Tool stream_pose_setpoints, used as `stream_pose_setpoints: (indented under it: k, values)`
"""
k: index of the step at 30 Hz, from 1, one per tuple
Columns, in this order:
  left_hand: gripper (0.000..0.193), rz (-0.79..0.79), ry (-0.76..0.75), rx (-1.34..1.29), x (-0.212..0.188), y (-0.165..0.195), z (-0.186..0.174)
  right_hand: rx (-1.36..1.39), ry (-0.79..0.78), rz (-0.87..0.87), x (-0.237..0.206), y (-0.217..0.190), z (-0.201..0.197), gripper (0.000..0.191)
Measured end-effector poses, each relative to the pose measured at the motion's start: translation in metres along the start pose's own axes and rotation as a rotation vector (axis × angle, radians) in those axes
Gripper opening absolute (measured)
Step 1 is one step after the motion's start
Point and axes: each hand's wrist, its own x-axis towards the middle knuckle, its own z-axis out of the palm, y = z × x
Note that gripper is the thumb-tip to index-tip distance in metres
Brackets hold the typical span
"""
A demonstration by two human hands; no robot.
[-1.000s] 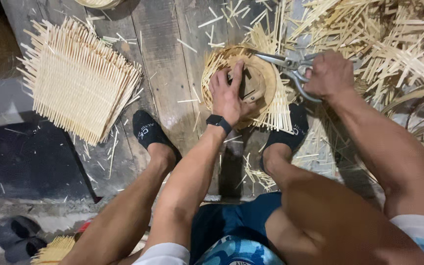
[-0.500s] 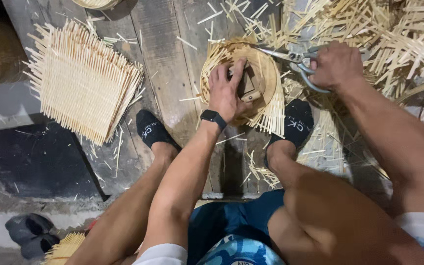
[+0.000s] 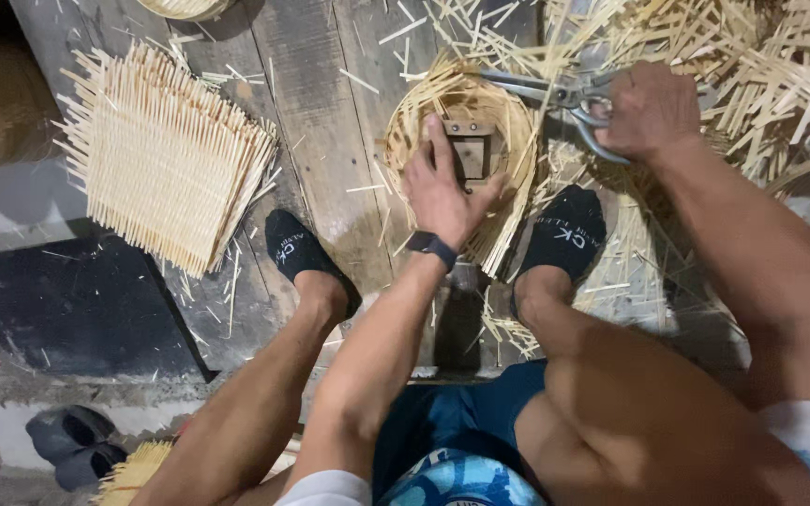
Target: The person sits on the floor and repeatedly places a circular bamboo mat over a wooden template, then uses shears to trim the excess bamboo strips flush with the template edge. The person stacks finished mats and continues the cycle with new mats.
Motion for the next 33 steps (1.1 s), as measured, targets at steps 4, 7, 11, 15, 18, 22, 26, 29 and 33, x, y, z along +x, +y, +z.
stream_pose_setpoints:
  k: [4,7,11,15,18,22,26,29,33]
  values:
    - [0.119,0.172,-0.106,-0.017,0.003,-0.002,0.001,-0.425,0.496,-0.165,0.005,-0.015,0.002,0.045]
    - [0.119,0.226,-0.168,0.023,0.006,-0.009,-0.005,-0.132,0.328,-0.093,0.005,-0.012,0.002,0.03]
    - [0.118,0.273,-0.199,0.069,0.01,-0.013,-0.009,-0.065,0.082,-0.016,0.005,0.0,0.001,0.034]
    - [0.116,0.458,-0.27,0.091,0.017,-0.017,-0.013,-0.393,0.57,-0.196,0.014,-0.011,0.002,0.053]
    - [0.119,0.419,-0.327,-0.004,0.021,-0.022,-0.021,-0.447,0.443,-0.201,0.015,-0.014,0.002,0.037]
    - [0.12,0.526,-0.425,-0.005,0.027,-0.027,-0.033,-0.004,-0.037,0.001,0.007,-0.005,-0.009,0.035]
    - [0.123,0.571,-0.535,0.062,0.039,-0.027,-0.041,-0.22,0.334,-0.213,0.011,-0.023,-0.015,0.039]
    - [0.126,0.611,-0.597,0.145,0.043,-0.026,-0.048,-0.337,0.311,-0.217,0.018,-0.037,-0.015,0.033]
    - [0.117,0.523,-0.129,0.244,0.021,-0.014,-0.041,-0.068,-0.041,-0.072,0.016,-0.018,-0.017,0.04]
